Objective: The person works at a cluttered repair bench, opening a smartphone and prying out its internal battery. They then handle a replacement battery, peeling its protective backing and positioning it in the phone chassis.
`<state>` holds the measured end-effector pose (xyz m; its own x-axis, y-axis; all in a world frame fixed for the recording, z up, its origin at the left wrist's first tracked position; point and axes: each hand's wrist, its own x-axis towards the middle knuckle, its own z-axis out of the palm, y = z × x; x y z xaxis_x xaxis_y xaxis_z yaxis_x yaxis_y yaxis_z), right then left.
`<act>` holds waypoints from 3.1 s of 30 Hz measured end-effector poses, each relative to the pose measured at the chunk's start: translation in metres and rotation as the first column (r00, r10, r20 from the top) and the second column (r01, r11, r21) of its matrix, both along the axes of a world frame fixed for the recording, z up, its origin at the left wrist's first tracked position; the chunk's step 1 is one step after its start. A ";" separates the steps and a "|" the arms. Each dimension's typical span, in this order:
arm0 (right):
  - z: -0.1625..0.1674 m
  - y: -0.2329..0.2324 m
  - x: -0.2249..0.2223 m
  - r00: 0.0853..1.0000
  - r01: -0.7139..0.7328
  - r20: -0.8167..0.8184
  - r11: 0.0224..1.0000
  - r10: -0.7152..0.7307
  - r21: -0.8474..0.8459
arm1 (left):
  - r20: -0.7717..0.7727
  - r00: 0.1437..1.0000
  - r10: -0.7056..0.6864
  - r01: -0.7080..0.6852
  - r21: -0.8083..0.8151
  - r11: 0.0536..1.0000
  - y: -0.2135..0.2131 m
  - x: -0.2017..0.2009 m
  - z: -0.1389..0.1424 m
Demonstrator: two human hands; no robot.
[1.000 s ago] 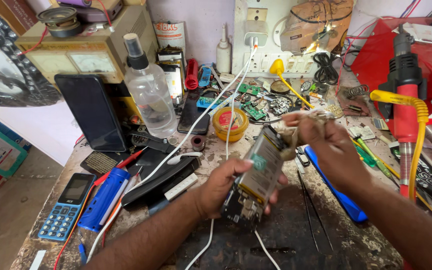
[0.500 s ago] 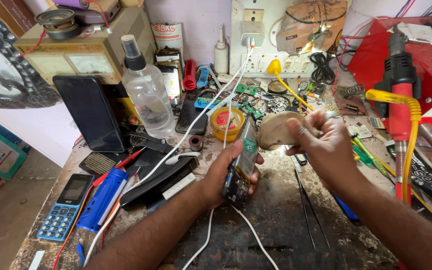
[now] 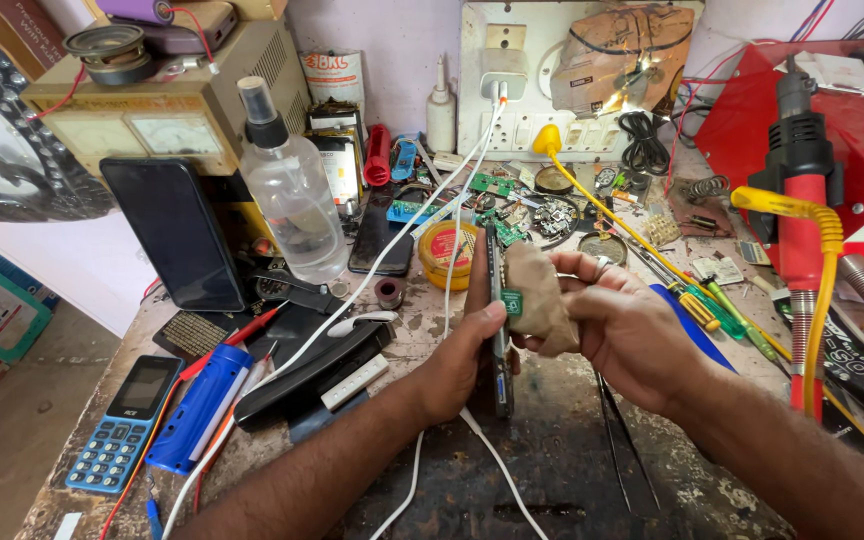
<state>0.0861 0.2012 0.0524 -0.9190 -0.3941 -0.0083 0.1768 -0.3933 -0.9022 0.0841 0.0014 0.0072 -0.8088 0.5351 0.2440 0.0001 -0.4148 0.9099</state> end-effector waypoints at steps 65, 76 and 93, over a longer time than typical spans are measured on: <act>-0.022 0.030 -0.010 0.997 -0.081 0.035 0.929 0.073 0.362 | -0.314 0.949 0.028 -0.113 -0.256 0.960 -0.014 0.013 0.029; -0.017 0.028 -0.006 0.928 -0.313 -0.078 0.875 0.365 0.369 | -0.269 0.962 -0.047 -0.031 -0.281 0.959 -0.019 0.013 0.026; -0.013 0.040 -0.006 0.883 -0.402 -0.017 0.773 0.470 0.492 | -0.008 0.997 -0.082 0.080 -0.177 0.981 -0.016 0.005 0.016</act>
